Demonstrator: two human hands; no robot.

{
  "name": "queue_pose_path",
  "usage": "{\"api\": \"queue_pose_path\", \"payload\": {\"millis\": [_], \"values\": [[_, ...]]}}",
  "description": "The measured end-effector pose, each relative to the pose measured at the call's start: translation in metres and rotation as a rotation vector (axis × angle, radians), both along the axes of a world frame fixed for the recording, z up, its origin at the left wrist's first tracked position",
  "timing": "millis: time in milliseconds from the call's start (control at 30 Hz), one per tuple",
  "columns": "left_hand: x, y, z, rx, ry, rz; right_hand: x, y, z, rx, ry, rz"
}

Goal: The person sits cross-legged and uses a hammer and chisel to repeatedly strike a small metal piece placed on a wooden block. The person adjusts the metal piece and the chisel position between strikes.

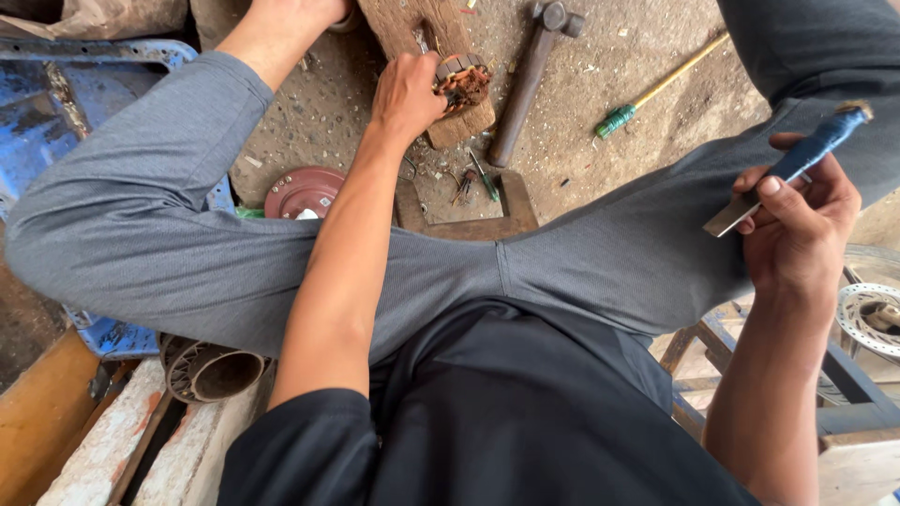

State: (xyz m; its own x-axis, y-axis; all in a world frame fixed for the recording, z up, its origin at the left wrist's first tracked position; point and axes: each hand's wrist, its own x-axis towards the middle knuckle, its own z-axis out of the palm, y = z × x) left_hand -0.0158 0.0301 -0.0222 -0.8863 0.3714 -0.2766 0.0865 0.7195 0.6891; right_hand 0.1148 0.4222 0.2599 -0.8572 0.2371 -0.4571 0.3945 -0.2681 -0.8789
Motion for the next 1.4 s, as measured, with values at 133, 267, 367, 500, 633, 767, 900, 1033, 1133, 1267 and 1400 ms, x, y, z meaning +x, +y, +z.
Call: {"api": "queue_pose_path", "payload": {"millis": [133, 267, 367, 500, 633, 767, 900, 1033, 1133, 1267, 1400], "values": [[0.003, 0.01, -0.009, -0.09, -0.049, -0.086, 0.001, 0.008, -0.005, -0.019, -0.007, 0.01], [0.01, 0.013, -0.017, -0.198, 0.021, -0.239, 0.002, 0.006, -0.007, -0.008, -0.003, 0.016], [0.018, 0.011, -0.017, -0.202, 0.128, -0.256, 0.001, 0.003, -0.007, -0.008, -0.019, 0.015], [0.028, 0.012, -0.014, -0.294, 0.139, -0.27, -0.003, -0.002, -0.006, 0.008, -0.028, 0.026], [0.033, 0.016, -0.02, -0.269, 0.251, -0.19, -0.008, -0.005, -0.003, 0.003, -0.033, 0.011], [0.038, 0.02, -0.026, -0.327, 0.209, -0.209, -0.011, -0.008, -0.001, -0.005, -0.067, -0.021], [0.043, 0.027, -0.025, -0.329, 0.211, -0.216, -0.012, -0.008, 0.0, -0.007, -0.095, -0.039], [0.048, 0.035, -0.026, -0.331, 0.237, -0.183, -0.01, -0.005, 0.0, -0.025, -0.089, -0.008], [0.053, 0.038, -0.032, -0.33, 0.235, -0.208, -0.009, -0.002, -0.001, -0.039, -0.095, -0.003], [0.057, 0.04, -0.035, -0.355, 0.17, -0.262, -0.008, 0.001, -0.001, -0.041, -0.116, -0.014], [0.058, 0.036, -0.022, -0.307, 0.209, -0.189, -0.011, 0.001, -0.001, -0.03, -0.151, -0.067]]}}
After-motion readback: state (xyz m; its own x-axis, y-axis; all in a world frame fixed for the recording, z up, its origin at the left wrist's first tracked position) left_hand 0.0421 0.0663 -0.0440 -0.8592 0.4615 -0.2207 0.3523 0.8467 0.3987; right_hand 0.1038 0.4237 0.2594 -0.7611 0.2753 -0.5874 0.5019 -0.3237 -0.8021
